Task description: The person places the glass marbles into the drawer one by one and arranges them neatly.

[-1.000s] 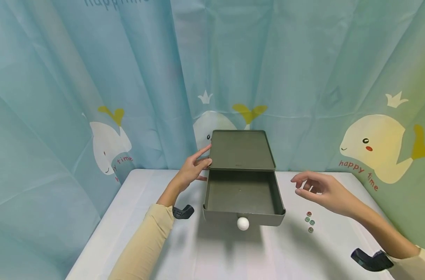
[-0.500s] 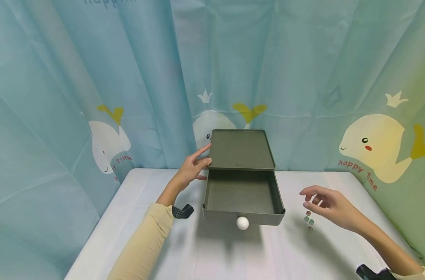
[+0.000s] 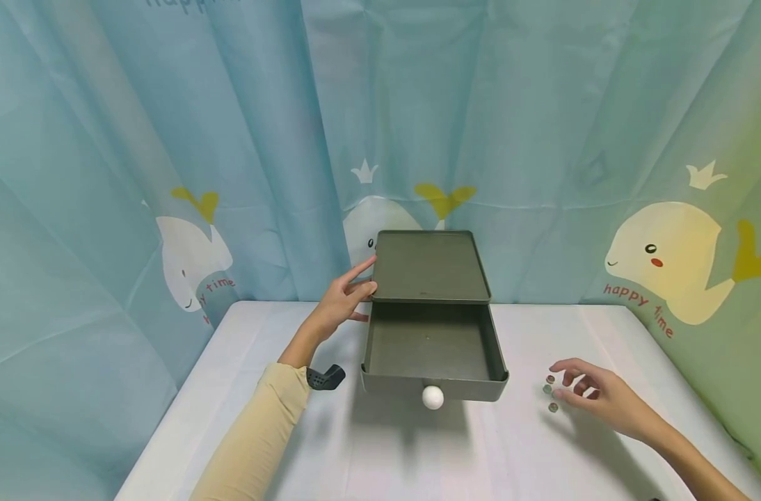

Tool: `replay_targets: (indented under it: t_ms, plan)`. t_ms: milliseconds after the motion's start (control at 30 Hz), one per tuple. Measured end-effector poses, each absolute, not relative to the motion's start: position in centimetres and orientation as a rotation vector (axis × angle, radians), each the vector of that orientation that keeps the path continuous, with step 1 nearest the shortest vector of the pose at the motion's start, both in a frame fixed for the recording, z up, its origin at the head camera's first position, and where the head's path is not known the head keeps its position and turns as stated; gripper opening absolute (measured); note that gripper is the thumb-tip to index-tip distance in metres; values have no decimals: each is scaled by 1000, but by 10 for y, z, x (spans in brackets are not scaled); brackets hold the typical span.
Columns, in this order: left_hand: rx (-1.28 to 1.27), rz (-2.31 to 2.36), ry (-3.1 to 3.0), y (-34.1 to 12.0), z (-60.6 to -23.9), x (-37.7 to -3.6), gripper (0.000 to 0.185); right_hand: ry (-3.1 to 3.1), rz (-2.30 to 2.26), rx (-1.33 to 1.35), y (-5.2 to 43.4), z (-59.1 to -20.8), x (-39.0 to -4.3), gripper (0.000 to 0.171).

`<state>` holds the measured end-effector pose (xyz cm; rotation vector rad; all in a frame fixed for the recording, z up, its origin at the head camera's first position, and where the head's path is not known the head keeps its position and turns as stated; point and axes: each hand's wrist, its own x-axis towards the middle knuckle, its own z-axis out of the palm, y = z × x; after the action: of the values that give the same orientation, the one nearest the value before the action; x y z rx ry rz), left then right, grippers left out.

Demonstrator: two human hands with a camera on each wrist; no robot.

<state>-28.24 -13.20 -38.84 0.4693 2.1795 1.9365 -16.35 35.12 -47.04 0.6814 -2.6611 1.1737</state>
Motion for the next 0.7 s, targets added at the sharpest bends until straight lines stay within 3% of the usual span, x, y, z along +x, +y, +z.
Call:
replay_targets:
  t_ms: [700]
  plan:
    - [487,1937,2177,-132,-387,-282,60,-2703,1144,640,369,-502,-169,27]
